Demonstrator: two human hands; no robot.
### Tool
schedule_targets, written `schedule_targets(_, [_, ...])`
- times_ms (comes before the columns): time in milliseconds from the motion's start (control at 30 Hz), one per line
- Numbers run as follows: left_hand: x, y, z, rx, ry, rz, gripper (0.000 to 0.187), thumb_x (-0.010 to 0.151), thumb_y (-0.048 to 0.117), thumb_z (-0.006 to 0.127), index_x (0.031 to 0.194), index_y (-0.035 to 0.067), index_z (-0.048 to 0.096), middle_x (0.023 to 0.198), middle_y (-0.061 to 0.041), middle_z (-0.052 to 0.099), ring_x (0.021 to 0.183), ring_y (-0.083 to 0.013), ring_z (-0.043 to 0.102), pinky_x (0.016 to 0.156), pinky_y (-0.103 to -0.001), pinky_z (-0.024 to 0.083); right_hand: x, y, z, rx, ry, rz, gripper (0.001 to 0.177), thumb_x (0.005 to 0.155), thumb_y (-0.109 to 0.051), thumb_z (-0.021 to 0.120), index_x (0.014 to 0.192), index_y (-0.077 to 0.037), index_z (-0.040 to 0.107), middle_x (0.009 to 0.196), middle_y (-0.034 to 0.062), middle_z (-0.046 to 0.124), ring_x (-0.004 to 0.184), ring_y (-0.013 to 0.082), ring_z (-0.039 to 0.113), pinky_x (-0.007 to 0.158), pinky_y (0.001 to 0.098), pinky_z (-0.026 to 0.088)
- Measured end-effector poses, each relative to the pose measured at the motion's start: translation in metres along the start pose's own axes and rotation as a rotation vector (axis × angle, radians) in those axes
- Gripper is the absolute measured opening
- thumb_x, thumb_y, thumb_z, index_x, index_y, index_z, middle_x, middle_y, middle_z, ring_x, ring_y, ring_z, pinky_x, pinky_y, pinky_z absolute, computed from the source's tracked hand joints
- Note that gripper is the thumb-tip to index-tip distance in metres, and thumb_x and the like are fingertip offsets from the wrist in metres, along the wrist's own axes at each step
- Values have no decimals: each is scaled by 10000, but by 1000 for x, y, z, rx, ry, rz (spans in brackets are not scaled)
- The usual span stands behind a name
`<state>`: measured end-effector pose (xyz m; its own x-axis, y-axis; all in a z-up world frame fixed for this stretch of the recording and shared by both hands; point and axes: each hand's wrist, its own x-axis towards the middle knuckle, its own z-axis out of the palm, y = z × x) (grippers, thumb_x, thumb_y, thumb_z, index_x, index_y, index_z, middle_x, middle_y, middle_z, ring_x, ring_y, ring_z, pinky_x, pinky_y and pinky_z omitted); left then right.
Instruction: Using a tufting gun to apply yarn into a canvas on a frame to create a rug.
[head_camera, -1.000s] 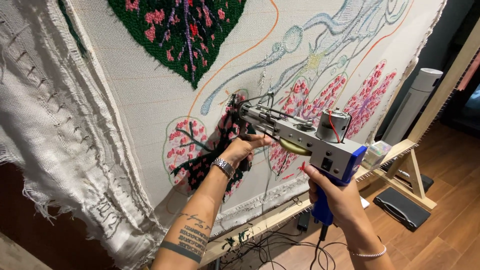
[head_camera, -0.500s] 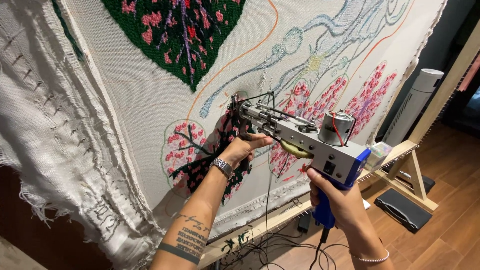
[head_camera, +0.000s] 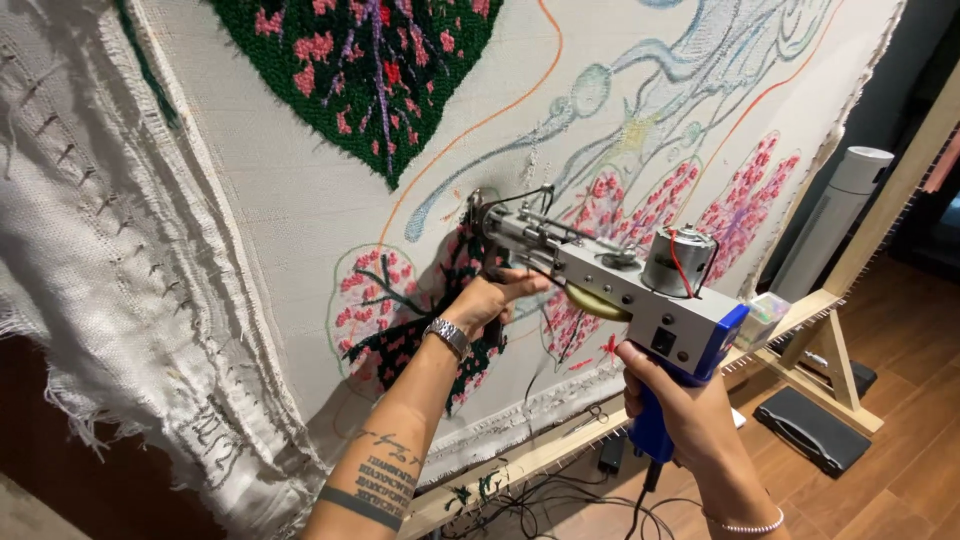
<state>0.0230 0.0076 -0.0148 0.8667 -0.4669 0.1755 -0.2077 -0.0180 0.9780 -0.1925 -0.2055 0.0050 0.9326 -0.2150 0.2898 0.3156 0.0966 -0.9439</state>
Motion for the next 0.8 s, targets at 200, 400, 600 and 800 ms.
schedule_targets(200, [5,2,-4,-25,-20,33,523,772,486,832,1110,87,805,1186,13,784,575,-21,463,499,-228,405,3,-1,2,16,-2,-23,212,871,-184,747,890,-17,618,615,44,558,463,155,542,410,313,450])
schedule_targets(400, [-2,16,-1,55,5,21,534,789,526,792,1134,119,813,1117,-15,790,509,-28,419,479,-237,397,4,-5,1,9,25,-13,220,863,-190,749,927,-20,624,645,56,567,486,169,553,432,319,455])
schedule_targets(600, [5,16,-5,40,-28,70,533,788,517,790,1126,105,804,1167,5,791,491,-30,412,462,-236,398,4,-12,5,8,51,7,230,866,-197,744,950,-20,625,660,64,560,498,178,549,436,326,443])
schedule_targets(800, [-8,26,10,28,-86,65,509,809,475,802,1155,101,792,1086,21,789,559,-10,466,483,-221,394,-2,-9,-18,35,24,9,267,882,-181,721,1031,19,625,677,74,549,519,183,534,456,329,437])
